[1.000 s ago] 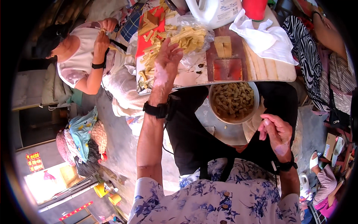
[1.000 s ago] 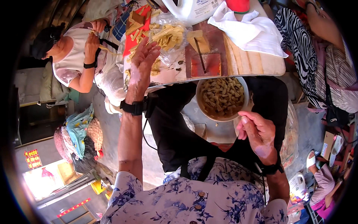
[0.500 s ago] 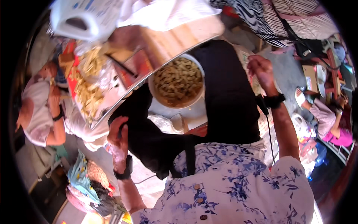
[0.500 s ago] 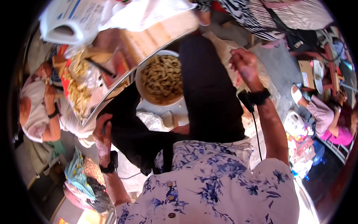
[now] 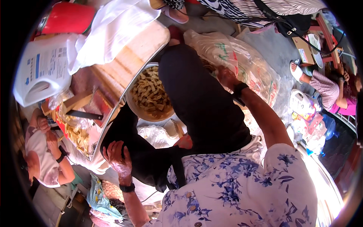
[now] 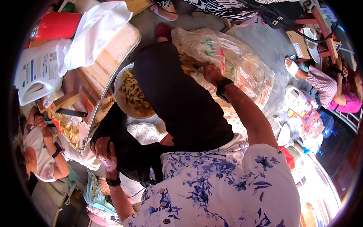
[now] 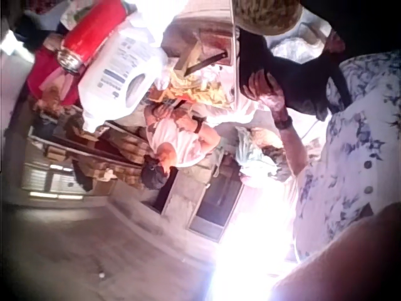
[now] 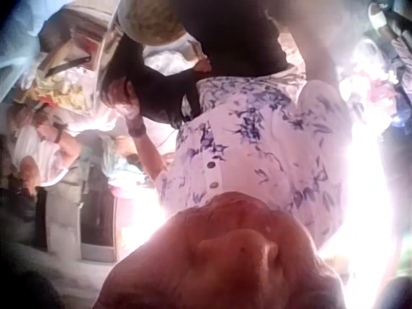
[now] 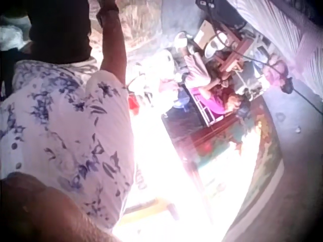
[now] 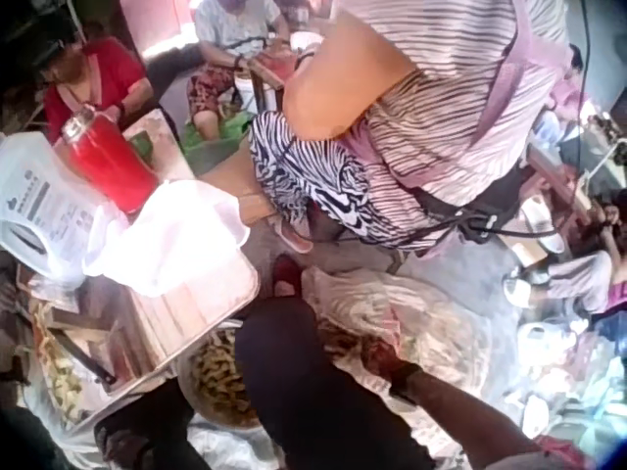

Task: The person folds and rolls small yellow skins or food wrappers by hand, placing each completed roll into a bowl.

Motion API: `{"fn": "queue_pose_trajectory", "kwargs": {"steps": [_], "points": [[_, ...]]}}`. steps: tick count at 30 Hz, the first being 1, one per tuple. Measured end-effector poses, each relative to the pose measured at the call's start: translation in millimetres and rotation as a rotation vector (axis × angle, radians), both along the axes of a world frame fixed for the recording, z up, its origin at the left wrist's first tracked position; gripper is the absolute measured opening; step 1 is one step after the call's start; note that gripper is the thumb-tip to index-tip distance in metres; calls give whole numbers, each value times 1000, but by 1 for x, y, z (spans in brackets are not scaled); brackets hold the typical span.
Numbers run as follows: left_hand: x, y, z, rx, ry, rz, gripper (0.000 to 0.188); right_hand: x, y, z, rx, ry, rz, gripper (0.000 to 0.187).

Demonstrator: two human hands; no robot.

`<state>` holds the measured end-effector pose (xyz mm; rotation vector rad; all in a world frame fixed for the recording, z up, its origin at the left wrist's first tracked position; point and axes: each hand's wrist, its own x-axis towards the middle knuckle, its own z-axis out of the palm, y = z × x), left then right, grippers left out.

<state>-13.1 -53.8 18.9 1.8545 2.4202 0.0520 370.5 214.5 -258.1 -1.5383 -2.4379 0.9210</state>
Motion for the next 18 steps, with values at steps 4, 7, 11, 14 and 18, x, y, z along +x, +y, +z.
{"fn": "queue_pose_trajectory", "kwargs": {"steps": [4, 7, 11, 14, 18], "points": [[-2, 4, -3, 18, -5, -2, 15, 19, 7, -20, 121, -104, 104, 13], [0, 10, -4, 11, -12, -7, 14, 7, 8, -21, -210, -9, 112, 17], [0, 14, -1, -15, 5, -15, 14, -35, 0, -20, 57, 399, 80, 6], [4, 26, -6, -21, -27, -35, 14, -21, 9, -96, -1021, 999, -386, 11], [0, 12, 10, -80, 49, 5, 14, -75, 6, -113, -270, 303, 107, 15]]}}
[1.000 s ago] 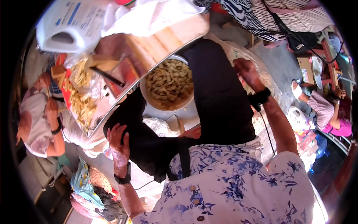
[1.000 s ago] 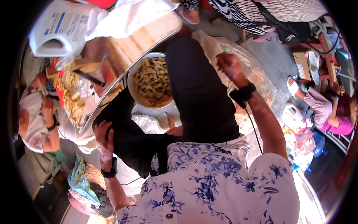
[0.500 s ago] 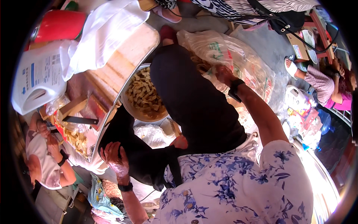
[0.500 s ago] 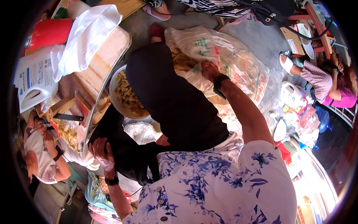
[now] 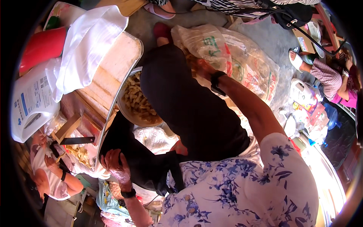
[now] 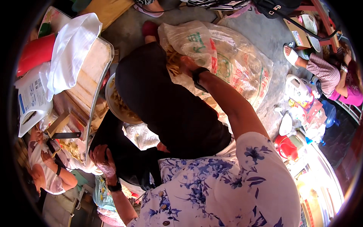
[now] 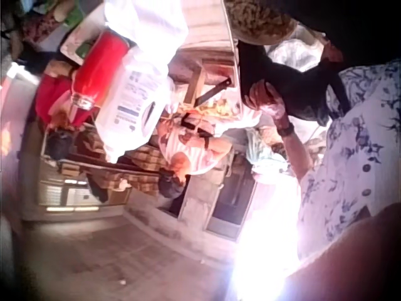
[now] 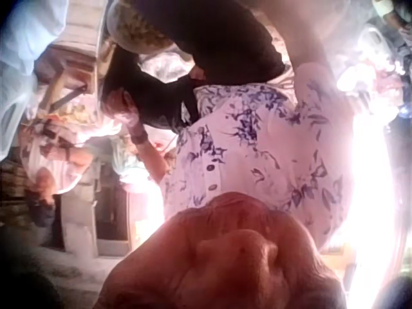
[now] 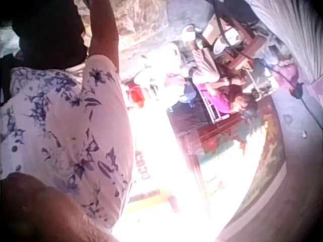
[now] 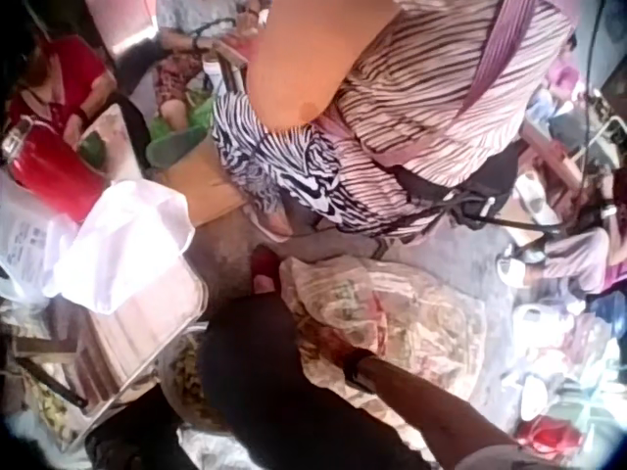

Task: The person folds and rolls small yellow skins or food wrappers by hand, placing each completed roll into a bowl.

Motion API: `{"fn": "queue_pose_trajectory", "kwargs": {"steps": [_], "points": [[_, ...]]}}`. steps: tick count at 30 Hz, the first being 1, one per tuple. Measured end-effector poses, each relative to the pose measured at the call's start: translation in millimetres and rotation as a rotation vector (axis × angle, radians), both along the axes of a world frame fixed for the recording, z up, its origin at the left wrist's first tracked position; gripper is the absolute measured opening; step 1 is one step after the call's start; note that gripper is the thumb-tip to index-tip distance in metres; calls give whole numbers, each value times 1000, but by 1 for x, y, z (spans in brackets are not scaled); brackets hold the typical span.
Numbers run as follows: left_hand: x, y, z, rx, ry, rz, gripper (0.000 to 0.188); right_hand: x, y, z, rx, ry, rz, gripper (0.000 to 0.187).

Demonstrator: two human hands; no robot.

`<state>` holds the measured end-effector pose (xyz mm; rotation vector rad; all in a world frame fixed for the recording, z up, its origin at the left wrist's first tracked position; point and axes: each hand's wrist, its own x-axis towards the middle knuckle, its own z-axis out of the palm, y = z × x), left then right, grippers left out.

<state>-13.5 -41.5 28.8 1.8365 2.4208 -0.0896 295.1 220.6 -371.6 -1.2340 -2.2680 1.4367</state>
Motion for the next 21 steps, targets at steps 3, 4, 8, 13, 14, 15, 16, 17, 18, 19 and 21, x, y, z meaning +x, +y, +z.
{"fn": "queue_pose_trajectory", "kwargs": {"steps": [3, 4, 8, 13, 14, 15, 16, 17, 18, 19, 21], "points": [[3, 9, -5, -6, -24, -14, 14, -3, 8, -50, 292, -234, 131, 19], [8, 20, -17, 17, -77, -43, 14, 26, 16, -79, 415, -342, 162, 20], [2, 13, -12, -6, -31, -19, 14, -10, 5, -52, 282, -112, 143, 31], [2, 9, -1, 1, -9, 4, 12, -25, 6, 62, 128, -247, 163, 33], [3, 12, -4, 1, -22, -4, 12, -17, 9, 73, 45, -306, 131, 33], [3, 13, -7, 3, -28, -15, 12, -13, 12, 80, 43, -315, 126, 33], [3, 15, -9, 5, -31, -24, 12, -10, 15, 83, 10, -409, 139, 32], [3, 15, -10, 4, -34, -27, 12, -8, 17, 86, -24, -500, 153, 32], [4, 15, -10, 4, -37, -18, 12, -5, 17, 90, -26, -501, 153, 32], [4, 15, -10, 5, -38, -8, 12, 1, 17, 92, -80, -455, -38, 31], [4, 15, -7, 4, -37, -3, 12, 9, 15, 94, -135, -405, -226, 31]]}}
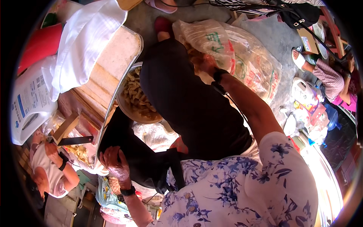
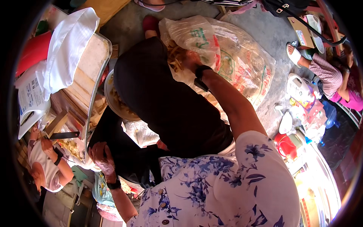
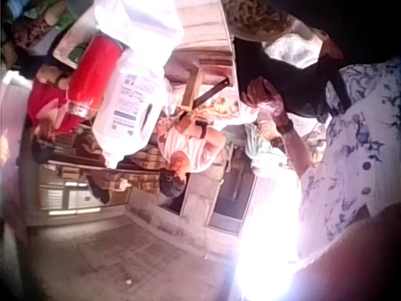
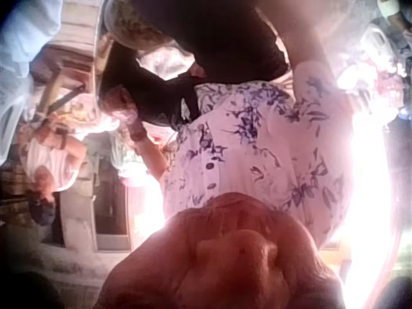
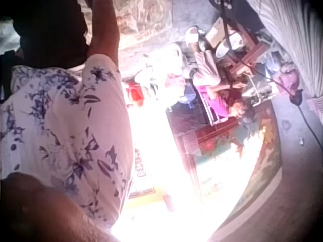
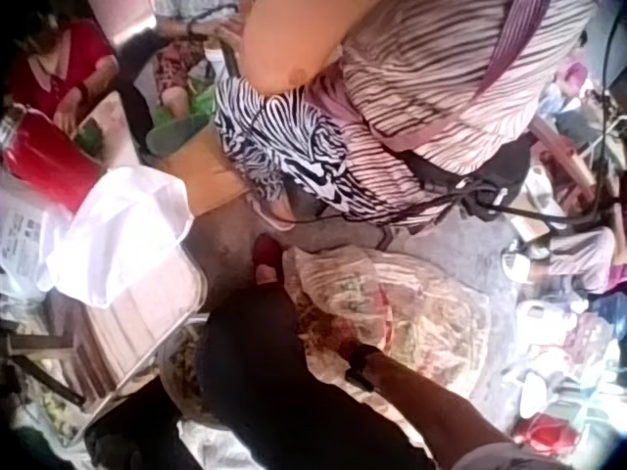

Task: The person folds and rolls small yellow skins or food wrappers by hand, placing each completed roll into a bowl.

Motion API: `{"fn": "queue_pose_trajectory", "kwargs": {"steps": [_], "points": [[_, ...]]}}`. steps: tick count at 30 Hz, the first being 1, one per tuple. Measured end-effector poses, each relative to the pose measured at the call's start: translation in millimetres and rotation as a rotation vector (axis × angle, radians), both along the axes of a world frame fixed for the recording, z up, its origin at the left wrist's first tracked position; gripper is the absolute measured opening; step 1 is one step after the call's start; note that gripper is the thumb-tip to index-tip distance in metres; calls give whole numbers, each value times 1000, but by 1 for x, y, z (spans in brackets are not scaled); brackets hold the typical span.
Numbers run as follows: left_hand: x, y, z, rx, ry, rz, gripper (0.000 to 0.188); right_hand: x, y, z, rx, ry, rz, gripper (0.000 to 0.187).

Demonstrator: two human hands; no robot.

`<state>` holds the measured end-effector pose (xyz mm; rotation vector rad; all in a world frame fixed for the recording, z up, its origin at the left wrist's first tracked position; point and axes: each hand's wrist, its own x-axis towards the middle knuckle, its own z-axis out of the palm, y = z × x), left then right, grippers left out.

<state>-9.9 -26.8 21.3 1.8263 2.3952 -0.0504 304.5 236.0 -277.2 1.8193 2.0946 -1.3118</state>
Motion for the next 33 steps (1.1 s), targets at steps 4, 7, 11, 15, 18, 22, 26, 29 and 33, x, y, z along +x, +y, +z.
{"fn": "queue_pose_trajectory", "kwargs": {"steps": [4, 7, 11, 15, 18, 22, 26, 29, 33], "points": [[0, 0, -2, 1, -1, -4, 12, 18, -7, -5, -7, 327, -234, 27], [0, -1, -2, 3, 3, 1, 12, 29, -12, 0, -105, 513, -339, 24], [-1, -1, -1, -4, 5, 1, 12, 39, -15, 16, -122, 728, -521, 19], [-2, 0, -2, -3, 14, -11, 12, 53, -12, 21, -140, 675, -521, 19], [-1, 3, -4, 1, 5, -19, 12, 69, -10, -1, -155, 870, -570, 28], [0, 1, 0, -2, 11, 2, 12, 54, 0, 33, -165, 664, -308, 25], [3, 8, -6, 14, -15, -19, 11, 55, 5, -11, -55, 815, -136, 25], [-2, -1, 1, 1, 23, 5, 11, 2, 29, 46, -84, 240, 201, 27], [0, 4, -2, -12, -2, -1, 11, 0, 25, -45, 143, 198, 182, 27]]}}
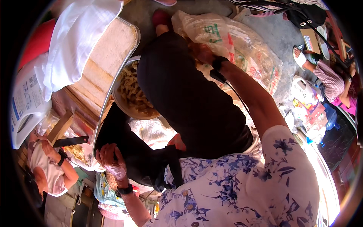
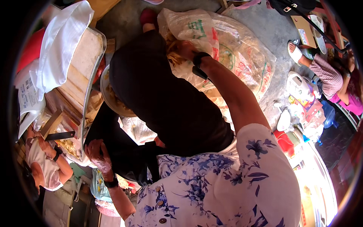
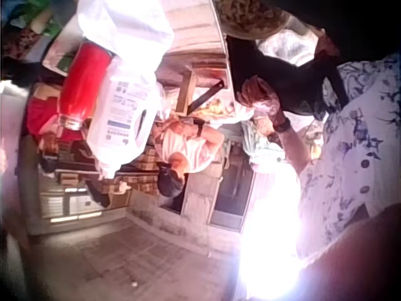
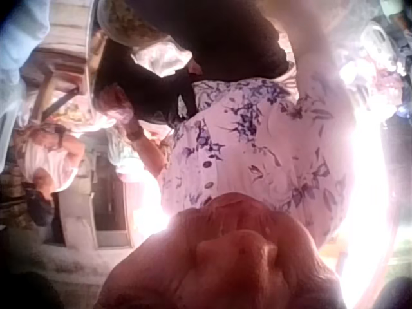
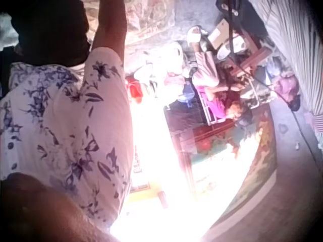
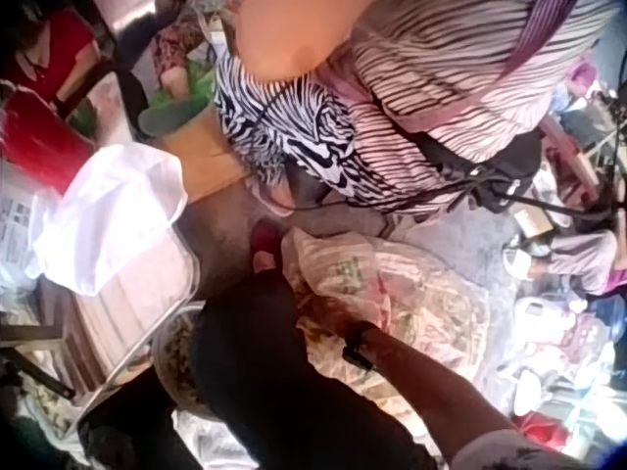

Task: The person folds and rolls small yellow skins or food wrappers by hand, placing each completed roll into a bowl.

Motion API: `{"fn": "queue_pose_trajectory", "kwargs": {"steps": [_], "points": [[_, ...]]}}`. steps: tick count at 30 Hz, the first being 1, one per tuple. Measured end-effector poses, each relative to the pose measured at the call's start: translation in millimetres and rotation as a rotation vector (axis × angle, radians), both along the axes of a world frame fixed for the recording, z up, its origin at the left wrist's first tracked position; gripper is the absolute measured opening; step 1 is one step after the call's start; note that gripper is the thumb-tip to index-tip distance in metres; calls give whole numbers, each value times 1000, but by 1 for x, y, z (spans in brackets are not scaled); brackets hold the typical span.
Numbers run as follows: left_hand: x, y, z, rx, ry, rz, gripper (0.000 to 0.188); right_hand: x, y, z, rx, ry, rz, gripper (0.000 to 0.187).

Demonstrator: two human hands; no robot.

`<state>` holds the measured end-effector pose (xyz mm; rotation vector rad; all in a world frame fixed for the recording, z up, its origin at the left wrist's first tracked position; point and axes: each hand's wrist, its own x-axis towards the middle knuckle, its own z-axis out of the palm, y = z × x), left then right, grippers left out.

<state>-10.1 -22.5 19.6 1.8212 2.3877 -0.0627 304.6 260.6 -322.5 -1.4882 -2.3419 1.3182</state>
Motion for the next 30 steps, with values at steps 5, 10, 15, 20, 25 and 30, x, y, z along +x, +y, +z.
{"fn": "queue_pose_trajectory", "kwargs": {"steps": [5, 10, 15, 20, 25, 30], "points": [[-2, -4, 1, -10, 26, 8, 11, -27, -6, 9, 44, 207, -85, 34], [2, 3, 4, -31, 9, 10, 12, -27, 15, 30, -267, 87, 145, 37], [0, 0, 0, -3, 4, 8, 12, -4, 14, 30, -227, 130, 121, 34], [-1, -5, 1, 20, 15, 22, 11, 8, 7, 95, 221, 197, 121, 18], [4, -3, 0, 43, 18, 7, 13, 19, -16, 181, -64, 339, -6, 19], [40, 18, 5, -113, -217, -69, 27, 27, -58, 171, -172, 446, 391, 29]]}}
